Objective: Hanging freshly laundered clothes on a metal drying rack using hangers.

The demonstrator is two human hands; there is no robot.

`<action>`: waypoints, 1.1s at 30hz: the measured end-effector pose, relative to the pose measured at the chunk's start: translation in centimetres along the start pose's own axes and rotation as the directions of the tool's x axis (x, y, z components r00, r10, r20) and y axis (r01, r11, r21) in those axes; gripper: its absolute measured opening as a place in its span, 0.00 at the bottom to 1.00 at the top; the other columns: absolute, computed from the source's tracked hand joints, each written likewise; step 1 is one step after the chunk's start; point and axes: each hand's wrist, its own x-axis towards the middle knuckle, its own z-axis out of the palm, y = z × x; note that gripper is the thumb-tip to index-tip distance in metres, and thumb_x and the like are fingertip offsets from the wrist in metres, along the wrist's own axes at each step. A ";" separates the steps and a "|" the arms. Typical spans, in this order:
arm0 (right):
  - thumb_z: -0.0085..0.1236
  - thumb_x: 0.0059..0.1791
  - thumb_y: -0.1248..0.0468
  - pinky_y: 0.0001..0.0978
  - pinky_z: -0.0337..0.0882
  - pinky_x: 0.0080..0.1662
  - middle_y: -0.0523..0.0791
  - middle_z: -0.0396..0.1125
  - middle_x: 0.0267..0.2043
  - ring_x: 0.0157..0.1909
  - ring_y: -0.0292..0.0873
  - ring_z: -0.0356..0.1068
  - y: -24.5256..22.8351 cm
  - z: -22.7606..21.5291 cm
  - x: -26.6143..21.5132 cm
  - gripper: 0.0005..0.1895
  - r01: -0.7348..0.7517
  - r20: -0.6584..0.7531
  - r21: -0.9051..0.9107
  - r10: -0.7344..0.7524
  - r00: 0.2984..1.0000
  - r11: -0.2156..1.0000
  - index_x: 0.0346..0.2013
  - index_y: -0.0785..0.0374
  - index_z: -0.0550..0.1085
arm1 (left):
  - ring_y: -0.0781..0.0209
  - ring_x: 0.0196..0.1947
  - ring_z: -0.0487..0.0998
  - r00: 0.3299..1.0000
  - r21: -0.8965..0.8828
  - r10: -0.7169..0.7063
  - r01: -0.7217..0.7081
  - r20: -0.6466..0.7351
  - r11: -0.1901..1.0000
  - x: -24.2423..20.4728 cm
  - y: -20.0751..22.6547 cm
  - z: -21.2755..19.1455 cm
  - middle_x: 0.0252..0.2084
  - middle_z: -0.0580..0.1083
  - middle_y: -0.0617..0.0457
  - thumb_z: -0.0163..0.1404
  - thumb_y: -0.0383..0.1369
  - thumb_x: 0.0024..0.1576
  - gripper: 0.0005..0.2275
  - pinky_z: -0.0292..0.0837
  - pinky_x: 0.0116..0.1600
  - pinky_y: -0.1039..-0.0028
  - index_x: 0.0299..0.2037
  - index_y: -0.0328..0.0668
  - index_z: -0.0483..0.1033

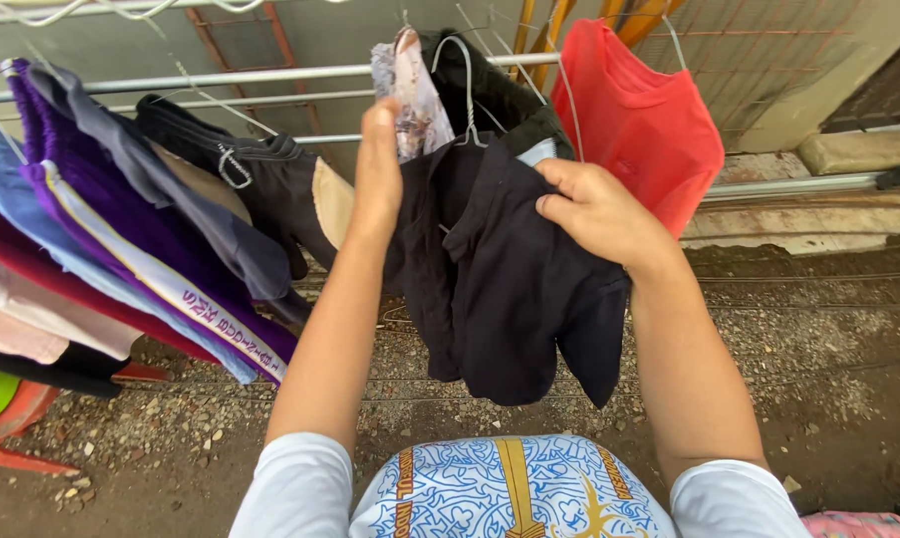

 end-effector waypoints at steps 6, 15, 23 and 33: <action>0.49 0.48 0.75 0.30 0.71 0.49 0.43 0.71 0.39 0.44 0.35 0.70 -2.3 2.6 3.1 0.11 0.018 -0.091 -0.126 -0.030 0.995 0.992 0.44 0.71 0.73 | 0.45 0.76 0.50 0.648 0.073 -0.694 0.746 -0.314 0.662 -0.7 -4.0 -6.1 0.79 0.44 0.46 0.50 0.47 0.58 0.44 0.52 0.71 0.55 0.77 0.47 0.31; 0.48 0.50 0.72 0.36 0.68 0.45 0.53 0.66 0.35 0.38 0.48 0.66 -1.6 8.6 13.7 0.10 0.210 -0.228 -0.323 -0.292 0.929 0.923 0.46 0.73 0.68 | 0.38 0.79 0.31 0.718 0.198 -0.533 0.661 -0.446 0.724 -5.1 -7.2 -10.0 0.79 0.29 0.41 0.57 0.36 0.56 0.47 0.42 0.76 0.58 0.77 0.48 0.29; 0.46 0.49 0.73 0.48 0.69 0.45 0.59 0.69 0.36 0.40 0.61 0.69 3.6 13.8 23.0 0.08 0.238 -0.316 -0.336 -0.347 0.883 0.911 0.43 0.72 0.68 | 0.32 0.77 0.40 0.657 0.266 -0.657 0.752 -0.369 0.603 -7.4 -4.8 -12.3 0.80 0.33 0.43 0.55 0.36 0.56 0.41 0.44 0.76 0.55 0.77 0.53 0.40; 0.44 0.58 0.61 0.61 0.67 0.42 0.59 0.72 0.39 0.42 0.68 0.70 6.2 18.8 22.8 0.12 -0.082 -0.373 -0.533 -0.147 0.916 0.842 0.53 0.64 0.61 | 0.41 0.79 0.38 0.823 0.338 -0.560 0.556 -0.096 0.760 -7.4 -7.6 -13.0 0.79 0.39 0.35 0.54 0.33 0.57 0.39 0.42 0.76 0.59 0.77 0.46 0.42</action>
